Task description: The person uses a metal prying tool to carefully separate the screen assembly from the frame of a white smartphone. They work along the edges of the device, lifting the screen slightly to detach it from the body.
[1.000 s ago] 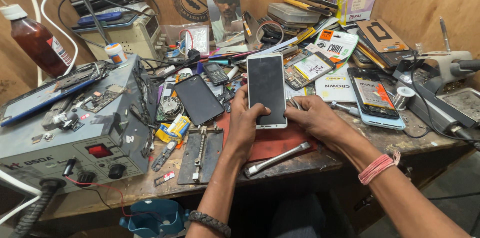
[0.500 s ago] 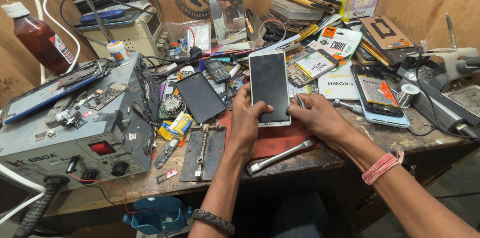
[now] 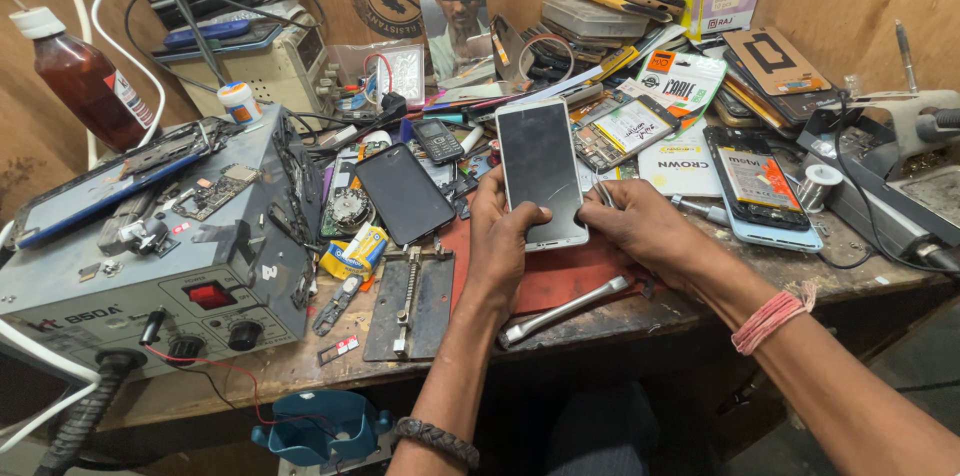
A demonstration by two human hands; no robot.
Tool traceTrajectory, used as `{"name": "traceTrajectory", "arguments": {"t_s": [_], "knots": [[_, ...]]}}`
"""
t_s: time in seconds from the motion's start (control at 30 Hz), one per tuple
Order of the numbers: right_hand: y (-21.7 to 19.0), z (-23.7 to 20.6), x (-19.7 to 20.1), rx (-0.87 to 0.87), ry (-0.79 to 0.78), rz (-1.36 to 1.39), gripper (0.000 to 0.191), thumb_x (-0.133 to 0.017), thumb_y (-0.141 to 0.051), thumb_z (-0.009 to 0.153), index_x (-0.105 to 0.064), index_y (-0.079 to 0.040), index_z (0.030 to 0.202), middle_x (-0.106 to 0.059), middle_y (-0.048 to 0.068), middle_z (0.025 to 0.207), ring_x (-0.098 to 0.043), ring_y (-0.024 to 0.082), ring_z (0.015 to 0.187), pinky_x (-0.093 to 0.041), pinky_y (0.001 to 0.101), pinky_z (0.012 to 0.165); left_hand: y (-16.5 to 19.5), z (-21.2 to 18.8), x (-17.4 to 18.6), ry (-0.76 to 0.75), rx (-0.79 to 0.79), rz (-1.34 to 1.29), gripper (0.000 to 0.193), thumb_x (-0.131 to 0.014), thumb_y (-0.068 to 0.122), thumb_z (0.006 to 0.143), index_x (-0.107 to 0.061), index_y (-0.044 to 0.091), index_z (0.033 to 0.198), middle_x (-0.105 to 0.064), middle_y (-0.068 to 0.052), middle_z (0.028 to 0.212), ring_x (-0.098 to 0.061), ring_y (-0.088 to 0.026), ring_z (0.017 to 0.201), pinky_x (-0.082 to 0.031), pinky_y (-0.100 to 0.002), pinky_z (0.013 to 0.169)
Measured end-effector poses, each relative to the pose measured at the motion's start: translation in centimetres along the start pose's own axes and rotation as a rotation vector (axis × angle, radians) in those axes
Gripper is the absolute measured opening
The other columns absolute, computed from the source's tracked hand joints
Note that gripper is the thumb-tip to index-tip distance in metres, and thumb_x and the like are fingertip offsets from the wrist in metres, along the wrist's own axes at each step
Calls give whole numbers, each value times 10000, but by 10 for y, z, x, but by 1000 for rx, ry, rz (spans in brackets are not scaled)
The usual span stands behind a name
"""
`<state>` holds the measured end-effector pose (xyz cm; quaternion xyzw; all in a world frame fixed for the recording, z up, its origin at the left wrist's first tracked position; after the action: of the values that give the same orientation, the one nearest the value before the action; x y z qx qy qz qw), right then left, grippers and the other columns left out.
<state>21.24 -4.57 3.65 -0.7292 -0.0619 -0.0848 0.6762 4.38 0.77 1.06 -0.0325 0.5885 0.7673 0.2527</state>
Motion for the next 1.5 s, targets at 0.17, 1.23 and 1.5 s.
{"name": "traceTrajectory", "arguments": {"t_s": [0.17, 1.23, 1.5], "knots": [[1, -1, 0, 0, 21, -41, 295, -605, -240, 956, -532, -67, 729, -423, -21, 505, -377, 89, 329, -297, 292, 293, 1, -1, -1, -23, -5, -50, 564, -603, -41, 730, -506, -64, 1285, -662, -110, 1078, -647, -158, 974, -529, -280, 881], [-44, -45, -2, 965, 511, -1056, 561, -748, -60, 778, -705, -195, 1321, -718, 75, 1015, -655, 294, 939, -509, 425, 804, 28, -10, -9, -122, 61, -206, 743, -452, 518, 1003, -509, -100, 1411, -656, -191, 1202, -751, -286, 920, -683, -409, 735], [-29, -47, -30, 872, 562, -946, 508, -674, -50, 785, -728, -190, 1270, -722, 65, 972, -643, 284, 851, -533, 411, 753, 29, -13, -11, -32, -112, 29, 643, -431, 457, 1012, -435, 47, 1508, -667, -165, 1201, -752, -261, 944, -673, -355, 762]]}}
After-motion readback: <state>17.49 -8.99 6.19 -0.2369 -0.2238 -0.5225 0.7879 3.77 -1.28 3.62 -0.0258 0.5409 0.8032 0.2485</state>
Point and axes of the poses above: each hand's wrist, its own z-axis towards the middle knuckle, its own x-axis out of the back of the hand, y = z × x, the point moved 1 cm from there along z, towards the middle knuckle
